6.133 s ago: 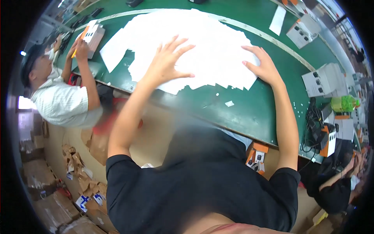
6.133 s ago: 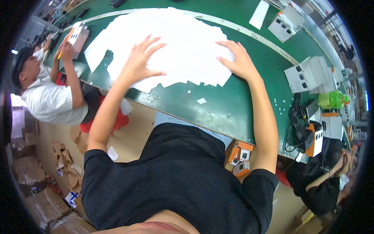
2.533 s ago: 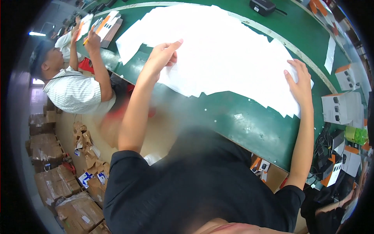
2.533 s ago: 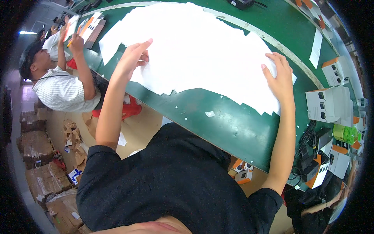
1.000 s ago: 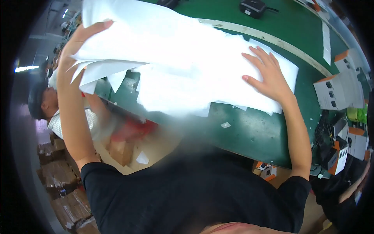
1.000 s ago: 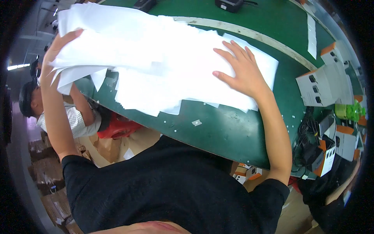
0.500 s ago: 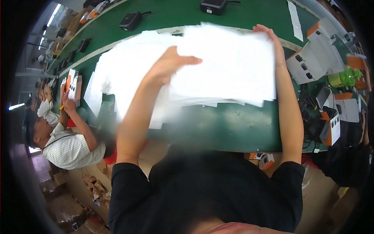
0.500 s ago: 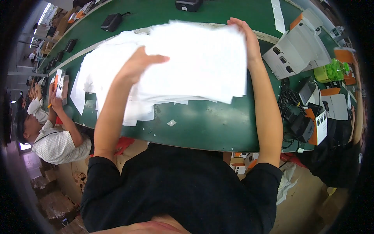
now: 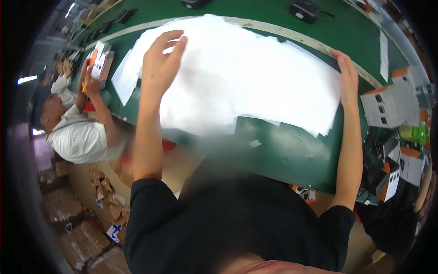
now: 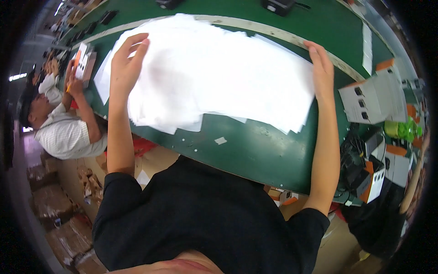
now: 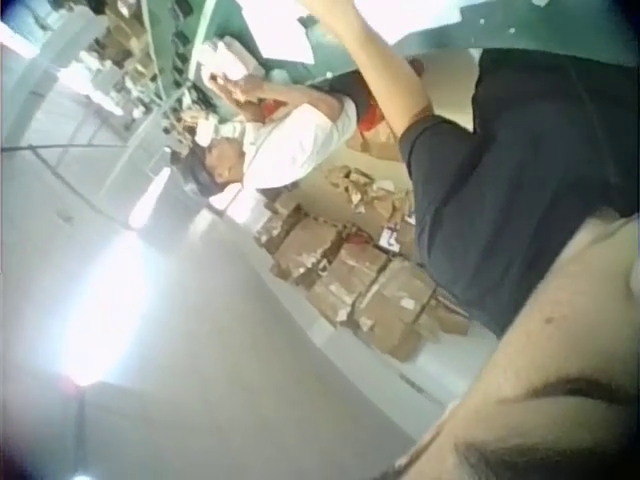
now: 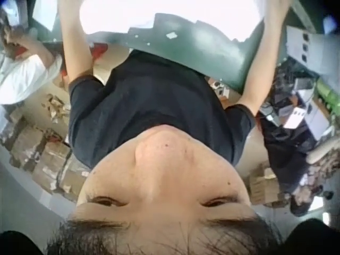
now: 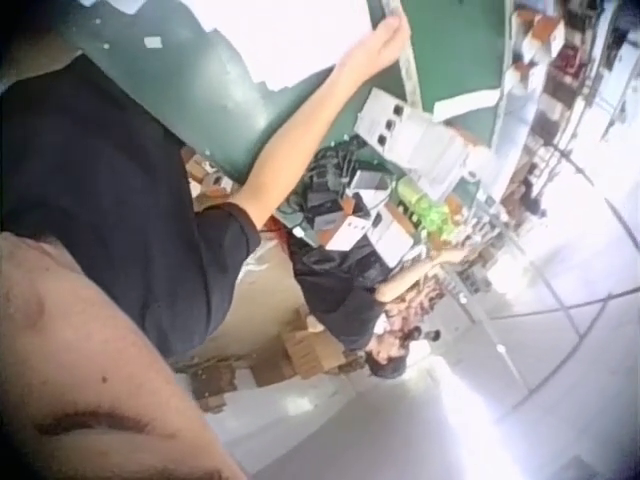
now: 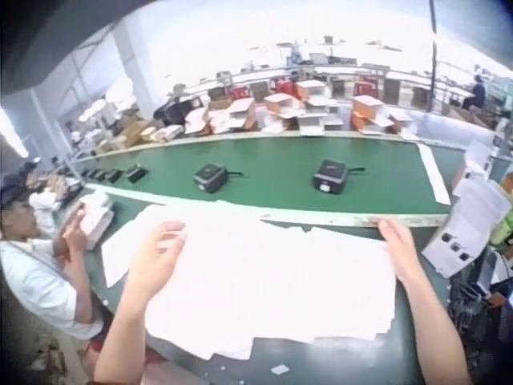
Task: The person packs handheld electronic devices into white cardboard boxes by hand, first placing each device into a plastic protective sleeve, then inserting the sleeved device into the box, and finally sealing the box with product labels.
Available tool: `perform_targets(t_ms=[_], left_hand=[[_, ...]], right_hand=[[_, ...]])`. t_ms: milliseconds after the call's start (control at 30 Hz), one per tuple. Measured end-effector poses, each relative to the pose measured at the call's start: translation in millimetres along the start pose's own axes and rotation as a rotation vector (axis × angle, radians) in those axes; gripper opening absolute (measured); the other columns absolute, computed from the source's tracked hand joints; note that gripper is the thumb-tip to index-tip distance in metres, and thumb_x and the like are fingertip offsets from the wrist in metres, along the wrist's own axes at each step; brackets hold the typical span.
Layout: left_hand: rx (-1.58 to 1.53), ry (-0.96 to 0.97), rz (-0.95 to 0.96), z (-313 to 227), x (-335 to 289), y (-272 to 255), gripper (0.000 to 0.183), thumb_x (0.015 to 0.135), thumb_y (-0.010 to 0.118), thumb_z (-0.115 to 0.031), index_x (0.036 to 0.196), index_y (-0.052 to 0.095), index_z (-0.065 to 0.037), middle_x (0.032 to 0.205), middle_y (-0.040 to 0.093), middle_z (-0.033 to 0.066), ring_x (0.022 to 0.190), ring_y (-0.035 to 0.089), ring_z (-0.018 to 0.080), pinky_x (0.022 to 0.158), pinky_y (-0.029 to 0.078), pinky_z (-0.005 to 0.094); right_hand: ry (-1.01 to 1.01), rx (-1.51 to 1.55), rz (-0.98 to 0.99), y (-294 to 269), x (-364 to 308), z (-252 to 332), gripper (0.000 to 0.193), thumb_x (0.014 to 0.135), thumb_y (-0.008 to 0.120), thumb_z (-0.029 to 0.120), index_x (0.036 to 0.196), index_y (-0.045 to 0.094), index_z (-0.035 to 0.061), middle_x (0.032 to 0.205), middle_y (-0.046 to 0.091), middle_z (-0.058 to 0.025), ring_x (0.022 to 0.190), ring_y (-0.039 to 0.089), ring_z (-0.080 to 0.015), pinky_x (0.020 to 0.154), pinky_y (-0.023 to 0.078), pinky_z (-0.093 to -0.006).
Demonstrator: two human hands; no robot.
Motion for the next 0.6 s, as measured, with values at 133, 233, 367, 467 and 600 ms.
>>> perform_targets(t_ms=[133,233,367,467,600], left_hand=[[-0.004,-0.347,-0.180,83.1,-23.9,-58.7,0.029,0.096,0.066,-0.022,0.114,0.070,0.000,0.099,0.075,0.0138,0.090,0.070,0.0218,0.079,0.055,0.0321],[-0.021,-0.326,-0.188,89.8,-35.9,-63.3,0.030,0.095,0.067,-0.021,0.116,0.068,0.000,0.104,0.073,0.0139,0.094,0.069,0.0223,0.080,0.054,0.0328],[0.262,0.276,-0.093,36.1,-65.0,-8.0,0.048,0.088,0.075,-0.020,0.132,0.060,-0.008,0.134,0.061,0.0163,0.122,0.057,0.0373,0.102,0.046,0.0440],[0.346,0.350,0.054,22.6,-91.0,36.4,0.055,0.086,0.075,-0.026,0.137,0.057,-0.013,0.149,0.048,0.0137,0.139,0.042,0.0369,0.115,0.029,0.0543],[0.344,0.335,0.178,28.0,-84.2,45.6,0.059,0.086,0.074,-0.029,0.140,0.054,-0.017,0.156,0.038,0.0125,0.148,0.028,0.0343,0.120,0.017,0.0598]], right_hand=[[0.008,-0.007,0.001,-1.5,1.5,2.2,0.038,0.107,0.048,0.032,0.124,0.068,0.0041,0.126,0.068,-0.0063,0.124,0.056,-0.0164,0.112,0.033,-0.0291],[0.038,0.027,-0.017,-11.2,6.9,-8.1,0.032,0.106,0.052,0.027,0.122,0.068,0.0041,0.124,0.068,-0.0058,0.121,0.058,-0.0159,0.109,0.037,-0.0280],[-0.129,-0.151,-0.090,-2.4,45.2,-6.8,0.027,0.098,0.067,0.016,0.123,0.065,0.0035,0.118,0.067,-0.0054,0.113,0.062,-0.0152,0.097,0.050,-0.0282],[-0.370,-0.612,-0.098,23.1,98.5,43.7,0.058,0.087,0.077,0.042,0.129,0.061,0.0061,0.135,0.060,-0.0161,0.129,0.054,-0.0315,0.107,0.044,-0.0448],[-0.252,-0.832,0.169,17.4,172.2,-25.9,0.116,0.065,0.088,0.058,0.158,0.031,0.0161,0.154,0.038,-0.0271,0.141,0.041,-0.0426,0.117,0.037,-0.0478]])
Point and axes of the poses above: each hand's wrist, its own x-axis towards the middle knuckle, its own y-axis out of the palm, z = x × y, the point moved 5 cm from there along x, towards the middle knuckle
